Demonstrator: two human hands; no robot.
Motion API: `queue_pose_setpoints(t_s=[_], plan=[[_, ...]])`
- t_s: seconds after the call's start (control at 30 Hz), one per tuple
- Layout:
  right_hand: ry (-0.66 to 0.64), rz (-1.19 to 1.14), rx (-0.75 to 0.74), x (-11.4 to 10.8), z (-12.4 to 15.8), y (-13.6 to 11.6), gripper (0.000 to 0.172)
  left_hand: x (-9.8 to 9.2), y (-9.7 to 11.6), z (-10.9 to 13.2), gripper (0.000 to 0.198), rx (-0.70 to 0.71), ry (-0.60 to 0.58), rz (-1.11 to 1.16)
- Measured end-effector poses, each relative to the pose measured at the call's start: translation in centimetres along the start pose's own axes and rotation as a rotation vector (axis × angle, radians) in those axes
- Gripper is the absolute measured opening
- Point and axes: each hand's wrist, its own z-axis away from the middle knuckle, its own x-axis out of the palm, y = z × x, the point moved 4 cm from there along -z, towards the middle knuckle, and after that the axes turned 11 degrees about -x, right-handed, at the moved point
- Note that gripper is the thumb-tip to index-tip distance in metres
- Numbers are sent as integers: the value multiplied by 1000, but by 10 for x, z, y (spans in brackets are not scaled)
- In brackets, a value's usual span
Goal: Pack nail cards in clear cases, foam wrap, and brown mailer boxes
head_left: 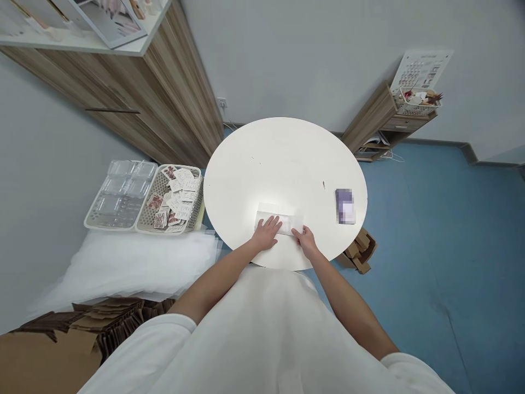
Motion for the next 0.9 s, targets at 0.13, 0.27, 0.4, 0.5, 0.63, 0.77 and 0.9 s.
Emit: queue_pose_setpoints(t_s=[0.13, 0.27, 0.4, 0.5, 0.63, 0.77, 0.9], plan=[[30, 178, -98, 1, -12, -7, 25, -2, 2, -1, 66, 6, 28, 6], [57, 234, -116, 1, -15, -7, 16, -2, 3, 3, 61, 20, 77, 11], [74, 256, -144, -9, -7, -4, 14, 5, 9, 11, 57, 52, 54, 6], [86, 265, -176, -18, 0, -4, 13, 9, 20, 14, 58, 92, 44, 11], [-33, 258, -189, -11, 4, -7, 14, 11, 34, 15, 60, 108, 41, 17], [-202, 309, -181, 6, 3, -11, 19, 8, 35, 18, 63, 82, 81, 33], [-275, 315, -163, 7, 0, -13, 24, 8, 34, 24, 62, 159, 110, -10]])
